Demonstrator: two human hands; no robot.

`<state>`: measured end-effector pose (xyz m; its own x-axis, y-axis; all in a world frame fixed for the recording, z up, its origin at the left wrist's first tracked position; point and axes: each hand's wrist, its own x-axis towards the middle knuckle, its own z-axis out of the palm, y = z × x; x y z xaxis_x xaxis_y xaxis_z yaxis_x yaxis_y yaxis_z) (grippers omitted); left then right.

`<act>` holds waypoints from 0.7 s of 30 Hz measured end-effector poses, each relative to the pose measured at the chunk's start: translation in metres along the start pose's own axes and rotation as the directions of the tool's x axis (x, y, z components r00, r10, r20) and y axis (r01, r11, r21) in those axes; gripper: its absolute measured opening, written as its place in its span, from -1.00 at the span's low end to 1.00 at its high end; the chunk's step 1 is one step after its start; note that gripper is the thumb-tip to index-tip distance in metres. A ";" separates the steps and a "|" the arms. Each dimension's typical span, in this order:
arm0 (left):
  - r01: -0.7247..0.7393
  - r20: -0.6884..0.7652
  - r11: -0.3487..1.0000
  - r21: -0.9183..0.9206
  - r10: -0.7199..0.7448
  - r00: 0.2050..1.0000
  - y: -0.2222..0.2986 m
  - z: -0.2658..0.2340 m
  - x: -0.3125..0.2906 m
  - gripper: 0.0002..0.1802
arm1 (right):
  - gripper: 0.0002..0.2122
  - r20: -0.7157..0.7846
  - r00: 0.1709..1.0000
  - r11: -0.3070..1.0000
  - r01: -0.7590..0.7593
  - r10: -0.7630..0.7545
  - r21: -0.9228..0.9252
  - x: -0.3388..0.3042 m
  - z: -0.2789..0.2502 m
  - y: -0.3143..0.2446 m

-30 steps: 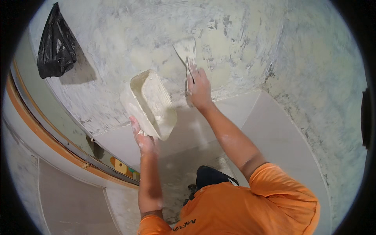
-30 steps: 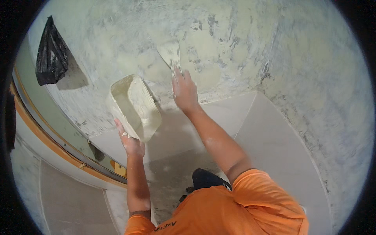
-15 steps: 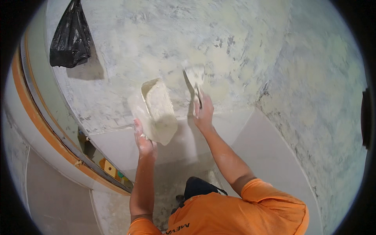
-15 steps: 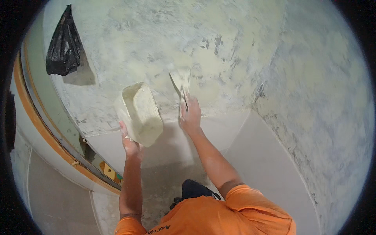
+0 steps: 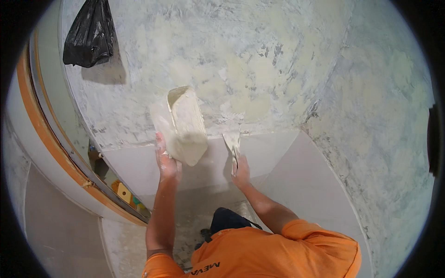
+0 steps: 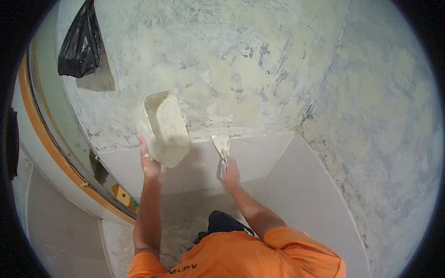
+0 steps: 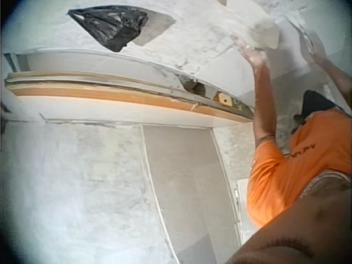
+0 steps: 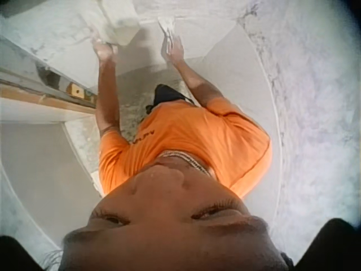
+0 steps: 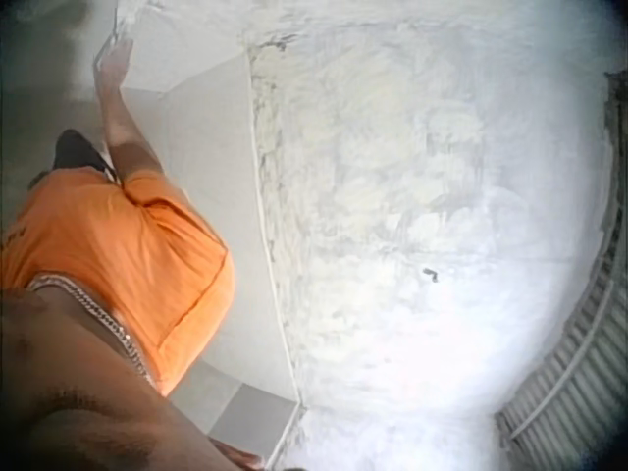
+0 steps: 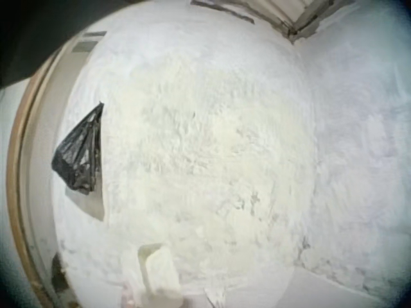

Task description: The person applies compound to a wall corner using a putty knife and a plastic container, spreading the material along the joint before refilling the tool.

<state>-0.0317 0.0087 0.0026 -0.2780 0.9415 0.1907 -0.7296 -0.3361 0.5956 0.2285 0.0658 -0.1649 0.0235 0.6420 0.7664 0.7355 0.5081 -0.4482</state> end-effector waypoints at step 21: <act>-0.007 0.076 1.000 0.029 0.005 0.997 -0.010 0.013 -0.008 -0.18 | -0.56 0.036 0.999 0.999 -0.021 0.020 0.032 0.062 -0.004 -0.013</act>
<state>-0.0141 0.0047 0.0054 -0.2333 0.9392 0.2520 -0.7091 -0.3416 0.6168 0.2233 0.0966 -0.1090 0.0135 0.6721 0.7403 0.7126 0.5129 -0.4787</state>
